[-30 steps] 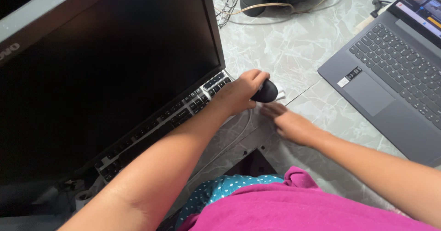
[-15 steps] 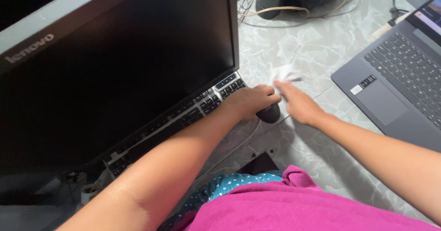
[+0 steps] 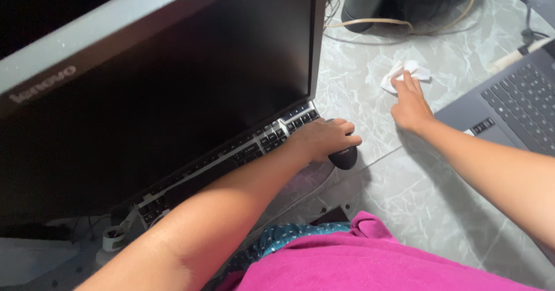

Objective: The person wipes down the surface of a desk with a cloth, moving a monitor, keyboard, mouse, laptop, and mug to reach different areas.

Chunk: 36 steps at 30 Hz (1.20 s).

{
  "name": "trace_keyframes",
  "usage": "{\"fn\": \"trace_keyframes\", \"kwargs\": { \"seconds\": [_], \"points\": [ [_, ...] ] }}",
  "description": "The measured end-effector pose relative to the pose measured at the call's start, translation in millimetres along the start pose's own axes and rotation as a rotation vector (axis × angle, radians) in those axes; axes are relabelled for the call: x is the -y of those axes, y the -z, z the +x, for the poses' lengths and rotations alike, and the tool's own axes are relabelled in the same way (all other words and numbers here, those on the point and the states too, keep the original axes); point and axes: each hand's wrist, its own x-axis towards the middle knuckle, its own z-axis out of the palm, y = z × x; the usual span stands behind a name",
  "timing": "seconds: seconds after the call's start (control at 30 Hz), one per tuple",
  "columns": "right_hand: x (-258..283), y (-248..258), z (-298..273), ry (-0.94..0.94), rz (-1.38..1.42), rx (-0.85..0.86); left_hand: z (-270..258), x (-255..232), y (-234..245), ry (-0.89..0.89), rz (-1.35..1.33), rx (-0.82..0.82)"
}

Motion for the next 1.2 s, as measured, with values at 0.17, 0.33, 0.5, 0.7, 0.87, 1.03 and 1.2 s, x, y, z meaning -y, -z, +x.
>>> {"fn": "trace_keyframes", "kwargs": {
  "seconds": [0.17, 0.33, 0.5, 0.7, 0.87, 1.03, 1.2],
  "points": [
    [23.6, -20.6, 62.3, -0.061, 0.141, 0.053, 8.6, 7.8, 6.7, 0.02, -0.033, 0.008],
    [79.8, -37.5, 84.4, 0.313, 0.119, 0.205, 24.5, 16.7, -1.4, 0.028, -0.032, -0.026],
    [97.1, -23.0, 88.0, 0.561, 0.108, 0.415, 35.5, 21.4, -3.7, -0.012, 0.012, 0.02],
    [57.3, -0.1, 109.9, 0.207, 0.103, 0.128, 37.9, 26.4, -5.5, 0.009, -0.041, -0.084],
    [68.1, -20.8, 119.6, 0.207, 0.13, 0.145, 33.6, 23.7, -15.2, 0.002, 0.006, -0.132],
    [123.4, -36.5, 103.7, 0.541, 0.176, 0.374, 35.7, 19.5, -12.6, -0.009, 0.021, -0.085],
    [119.0, -5.4, 108.7, 0.554, 0.217, 0.522, 34.0, 15.5, -11.9, -0.003, -0.049, -0.091]
  ]
}}
